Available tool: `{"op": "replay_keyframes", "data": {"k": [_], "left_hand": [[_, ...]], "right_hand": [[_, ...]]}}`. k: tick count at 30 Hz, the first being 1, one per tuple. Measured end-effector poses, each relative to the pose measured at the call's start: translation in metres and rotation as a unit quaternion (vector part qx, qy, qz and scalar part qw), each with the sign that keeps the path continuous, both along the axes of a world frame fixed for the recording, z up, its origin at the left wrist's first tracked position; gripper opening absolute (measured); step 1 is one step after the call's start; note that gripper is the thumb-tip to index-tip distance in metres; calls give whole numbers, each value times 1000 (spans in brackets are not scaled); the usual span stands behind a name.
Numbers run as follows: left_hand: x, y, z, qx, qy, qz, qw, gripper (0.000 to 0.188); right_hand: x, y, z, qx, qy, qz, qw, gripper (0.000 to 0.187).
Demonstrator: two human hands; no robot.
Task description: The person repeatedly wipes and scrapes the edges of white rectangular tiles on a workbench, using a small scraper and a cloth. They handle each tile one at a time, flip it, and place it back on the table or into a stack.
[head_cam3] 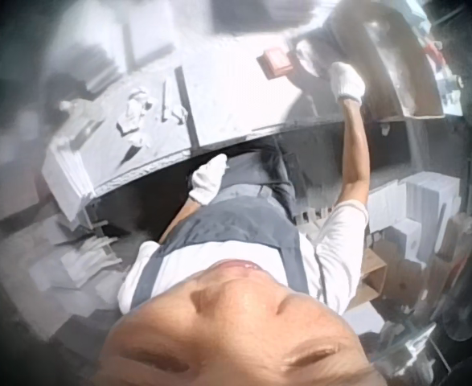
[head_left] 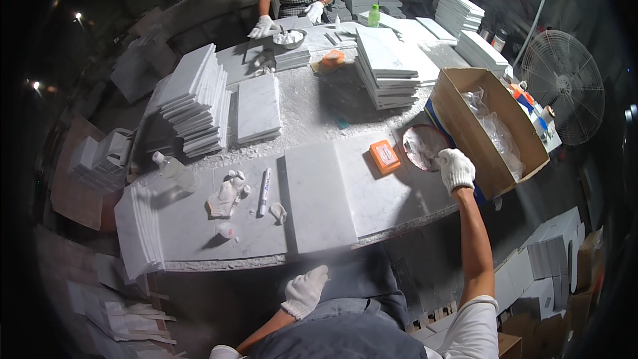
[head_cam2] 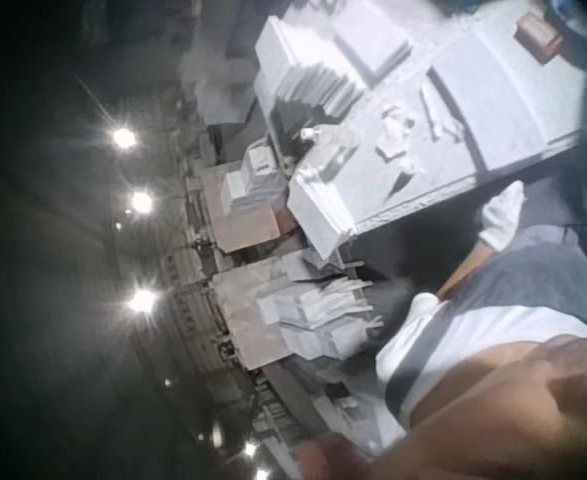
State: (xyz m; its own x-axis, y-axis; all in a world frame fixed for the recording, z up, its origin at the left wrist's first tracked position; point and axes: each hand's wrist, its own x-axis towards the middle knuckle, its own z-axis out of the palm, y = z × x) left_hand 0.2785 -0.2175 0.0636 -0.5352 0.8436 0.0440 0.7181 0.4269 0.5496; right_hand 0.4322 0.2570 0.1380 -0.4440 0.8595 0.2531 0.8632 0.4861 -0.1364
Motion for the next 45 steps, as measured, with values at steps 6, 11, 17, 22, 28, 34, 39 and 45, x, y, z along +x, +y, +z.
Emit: {"op": "replay_keyframes", "data": {"k": [6,11,17,22,28,34,39,45], "left_hand": [[1,4,20,2,22,-23,1000,25],[-15,5,21,80,-85,56,992,21],[-33,17,1,184,-72,140,970,22],[-37,16,15,230,-275,251,899,25],[-38,3,24,251,-354,327,839,26],[-45,3,16,169,-366,314,859,31],[-45,14,19,213,-355,300,859,31],[-48,14,27,203,-66,212,954,30]], "right_hand": [[-3,-28,24,-22,-27,-36,999,32],[1,-86,41,134,171,61,974,64],[-63,-204,-26,-17,54,308,950,80],[-111,-297,-45,-118,22,465,877,87],[-89,-319,-20,-194,85,587,782,57],[-26,-287,-28,-280,257,346,858,36],[4,-293,-58,-391,351,154,837,34],[4,-314,-68,-489,352,113,790,34]]}}
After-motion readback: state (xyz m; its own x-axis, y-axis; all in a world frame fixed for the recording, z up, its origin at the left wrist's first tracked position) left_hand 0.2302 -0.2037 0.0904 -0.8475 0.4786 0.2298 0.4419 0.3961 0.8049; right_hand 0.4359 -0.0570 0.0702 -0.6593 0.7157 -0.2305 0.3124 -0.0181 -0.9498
